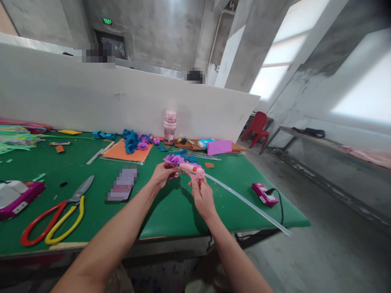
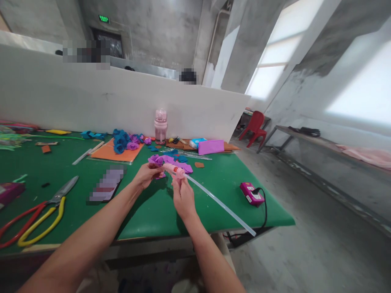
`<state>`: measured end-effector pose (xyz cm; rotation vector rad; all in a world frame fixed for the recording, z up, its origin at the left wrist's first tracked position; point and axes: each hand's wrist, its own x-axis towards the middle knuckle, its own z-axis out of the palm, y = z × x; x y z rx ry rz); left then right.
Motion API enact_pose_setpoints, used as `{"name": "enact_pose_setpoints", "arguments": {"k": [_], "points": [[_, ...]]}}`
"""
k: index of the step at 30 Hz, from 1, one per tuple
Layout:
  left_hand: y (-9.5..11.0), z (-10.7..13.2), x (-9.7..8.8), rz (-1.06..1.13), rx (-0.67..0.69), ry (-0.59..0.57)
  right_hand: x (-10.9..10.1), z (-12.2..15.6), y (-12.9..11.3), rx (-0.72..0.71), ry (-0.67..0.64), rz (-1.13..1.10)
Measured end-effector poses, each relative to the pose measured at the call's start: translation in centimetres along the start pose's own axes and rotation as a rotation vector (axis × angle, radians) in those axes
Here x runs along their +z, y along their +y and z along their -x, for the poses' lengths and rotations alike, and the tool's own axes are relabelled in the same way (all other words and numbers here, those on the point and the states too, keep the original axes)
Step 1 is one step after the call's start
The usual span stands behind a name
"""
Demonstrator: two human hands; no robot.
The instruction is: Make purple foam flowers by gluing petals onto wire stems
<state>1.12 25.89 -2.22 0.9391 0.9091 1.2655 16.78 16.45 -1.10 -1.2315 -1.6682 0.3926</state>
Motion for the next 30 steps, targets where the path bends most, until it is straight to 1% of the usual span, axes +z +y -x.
{"name": "enact_pose_setpoints", "arguments": {"k": [16, 30], "points": [[0.2, 0.13, 0.15, 0.003, -0.008, 0.002, 0.1, -0.01, -0.11, 0.029, 0.003, 0.017], [0.17, 0.11, 0.14, 0.002, -0.008, 0.01, 0.04, 0.03, -0.2, 0.004, 0.004, 0.04]]}}
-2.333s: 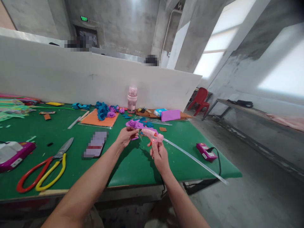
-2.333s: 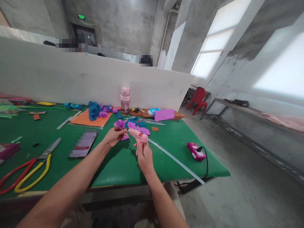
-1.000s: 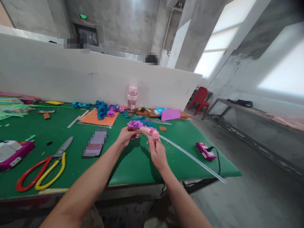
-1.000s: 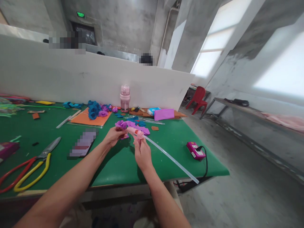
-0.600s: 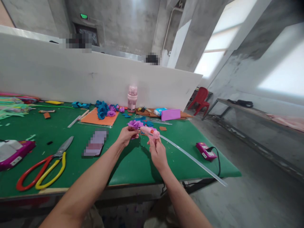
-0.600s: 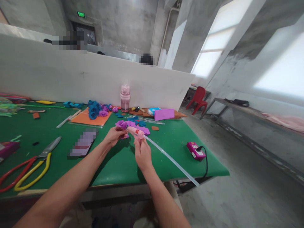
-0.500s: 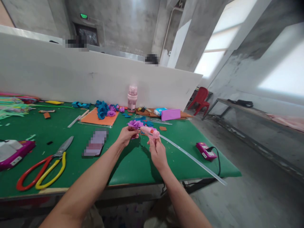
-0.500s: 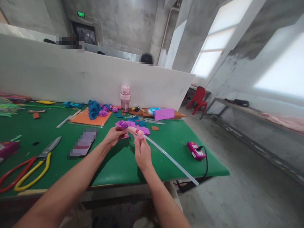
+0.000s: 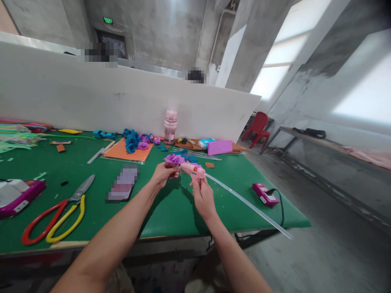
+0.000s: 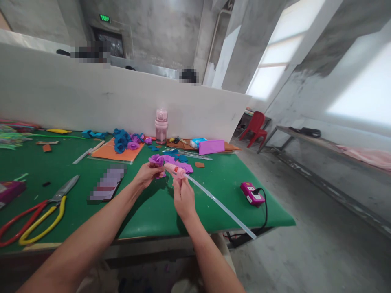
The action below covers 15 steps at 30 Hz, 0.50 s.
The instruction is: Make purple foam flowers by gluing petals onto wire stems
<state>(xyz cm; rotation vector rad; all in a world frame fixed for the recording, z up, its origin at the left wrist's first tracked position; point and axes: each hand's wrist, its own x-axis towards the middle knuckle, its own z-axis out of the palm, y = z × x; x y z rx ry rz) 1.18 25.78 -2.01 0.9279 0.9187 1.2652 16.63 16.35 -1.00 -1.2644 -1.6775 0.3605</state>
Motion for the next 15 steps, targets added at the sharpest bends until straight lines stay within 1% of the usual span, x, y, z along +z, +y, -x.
{"name": "enact_pose_setpoints", "arguments": {"k": [5, 9, 12, 15], "points": [[0.0, 0.0, 0.0, -0.005, -0.003, 0.0, 0.0, 0.0, 0.1, 0.001, 0.005, -0.008], [-0.1, -0.1, -0.1, 0.015, -0.005, -0.004, 0.0, 0.2, 0.3, 0.02, -0.001, -0.055], [-0.2, -0.3, -0.3, 0.037, -0.026, -0.006, 0.0, 0.4, 0.6, 0.085, 0.001, -0.138], [-0.3, -0.4, -0.4, 0.08, -0.06, -0.011, 0.0, 0.4, 1.0, 0.214, 0.002, -0.339]]}}
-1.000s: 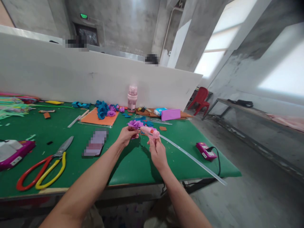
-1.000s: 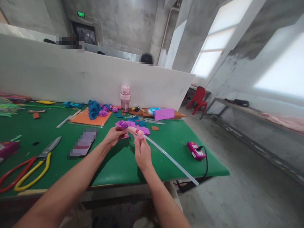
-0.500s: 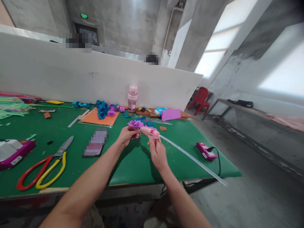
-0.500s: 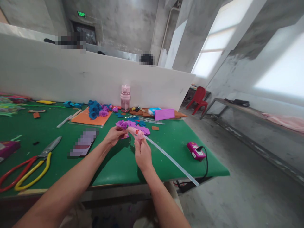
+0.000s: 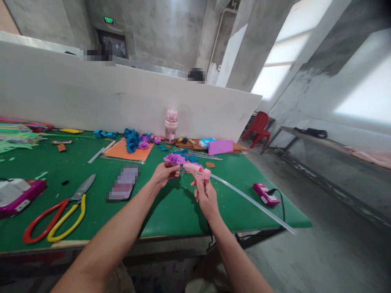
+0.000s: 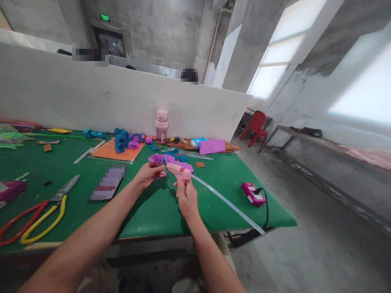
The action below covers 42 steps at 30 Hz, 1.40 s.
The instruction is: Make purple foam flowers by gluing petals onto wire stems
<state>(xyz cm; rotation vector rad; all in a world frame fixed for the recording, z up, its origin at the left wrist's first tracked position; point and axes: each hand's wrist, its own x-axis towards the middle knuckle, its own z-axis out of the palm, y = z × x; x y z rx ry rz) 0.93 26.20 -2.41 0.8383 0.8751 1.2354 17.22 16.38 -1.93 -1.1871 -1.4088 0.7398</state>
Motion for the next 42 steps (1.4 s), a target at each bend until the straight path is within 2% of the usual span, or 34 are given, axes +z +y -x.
{"name": "enact_pose_setpoints", "arguments": {"k": [5, 9, 13, 18, 24, 29, 34, 42], "points": [[0.3, 0.1, 0.1, 0.076, -0.051, -0.055, -1.4, -1.0, 0.5, 0.28, -0.028, -0.421], [0.6, 0.4, 0.4, 0.089, -0.073, -0.077, -3.5, -2.3, 1.9, 0.436, -0.02, -0.501], [0.7, 0.5, 0.4, 0.077, -0.073, -0.102, -5.3, -3.6, 3.9, 0.512, -0.033, -0.446], [0.6, 0.4, 0.2, 0.06, -0.069, -0.126, -6.4, -4.7, 5.5, 0.514, -0.063, -0.3], [0.6, 0.3, 0.0, 0.054, -0.071, -0.133, -5.8, -5.2, 6.0, 0.492, -0.06, -0.156], [0.3, 0.0, -0.3, 0.071, -0.07, -0.106, -5.0, -4.7, 4.1, 0.434, -0.001, -0.173], [0.2, 0.1, -0.2, 0.043, -0.049, -0.1, -3.4, -3.2, 1.3, 0.256, -0.012, -0.233], [0.3, 0.3, 0.0, 0.015, -0.037, -0.081, -0.3, -2.2, 0.7, 0.112, -0.042, -0.039]]}}
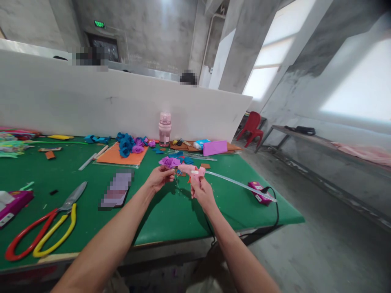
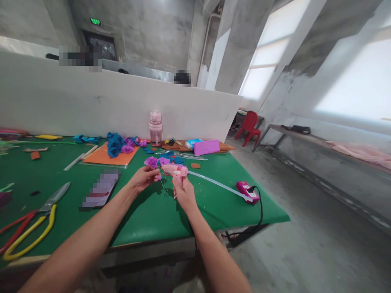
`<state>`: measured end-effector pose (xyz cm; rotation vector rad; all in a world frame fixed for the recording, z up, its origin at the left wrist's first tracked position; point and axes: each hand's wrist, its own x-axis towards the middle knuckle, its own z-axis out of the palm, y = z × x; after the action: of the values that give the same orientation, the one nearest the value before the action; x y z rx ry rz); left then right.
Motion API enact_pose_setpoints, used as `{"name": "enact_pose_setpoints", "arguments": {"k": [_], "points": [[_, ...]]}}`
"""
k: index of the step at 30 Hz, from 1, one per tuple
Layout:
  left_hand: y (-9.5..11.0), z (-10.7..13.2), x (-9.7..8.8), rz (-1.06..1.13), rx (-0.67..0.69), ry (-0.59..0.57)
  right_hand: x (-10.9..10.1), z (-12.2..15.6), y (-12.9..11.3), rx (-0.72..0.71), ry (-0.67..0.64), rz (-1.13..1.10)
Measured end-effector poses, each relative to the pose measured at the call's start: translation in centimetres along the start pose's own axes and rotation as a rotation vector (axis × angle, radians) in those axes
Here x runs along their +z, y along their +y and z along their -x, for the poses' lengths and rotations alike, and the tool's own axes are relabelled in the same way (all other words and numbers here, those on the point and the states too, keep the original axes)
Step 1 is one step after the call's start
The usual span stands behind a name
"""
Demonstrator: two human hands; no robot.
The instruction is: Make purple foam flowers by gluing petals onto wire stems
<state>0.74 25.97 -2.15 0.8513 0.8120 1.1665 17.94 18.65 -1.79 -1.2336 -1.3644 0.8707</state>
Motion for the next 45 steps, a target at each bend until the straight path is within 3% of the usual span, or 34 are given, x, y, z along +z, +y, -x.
{"name": "enact_pose_setpoints", "arguments": {"k": [8, 45], "points": [[0.0, 0.0, 0.1, -0.003, 0.007, 0.004, 0.5, 0.4, -0.2, -0.049, 0.005, 0.044], [0.0, 0.0, 0.3, -0.013, -0.012, 0.03, 1.4, 0.6, -0.2, -0.024, 0.015, 0.007]]}}
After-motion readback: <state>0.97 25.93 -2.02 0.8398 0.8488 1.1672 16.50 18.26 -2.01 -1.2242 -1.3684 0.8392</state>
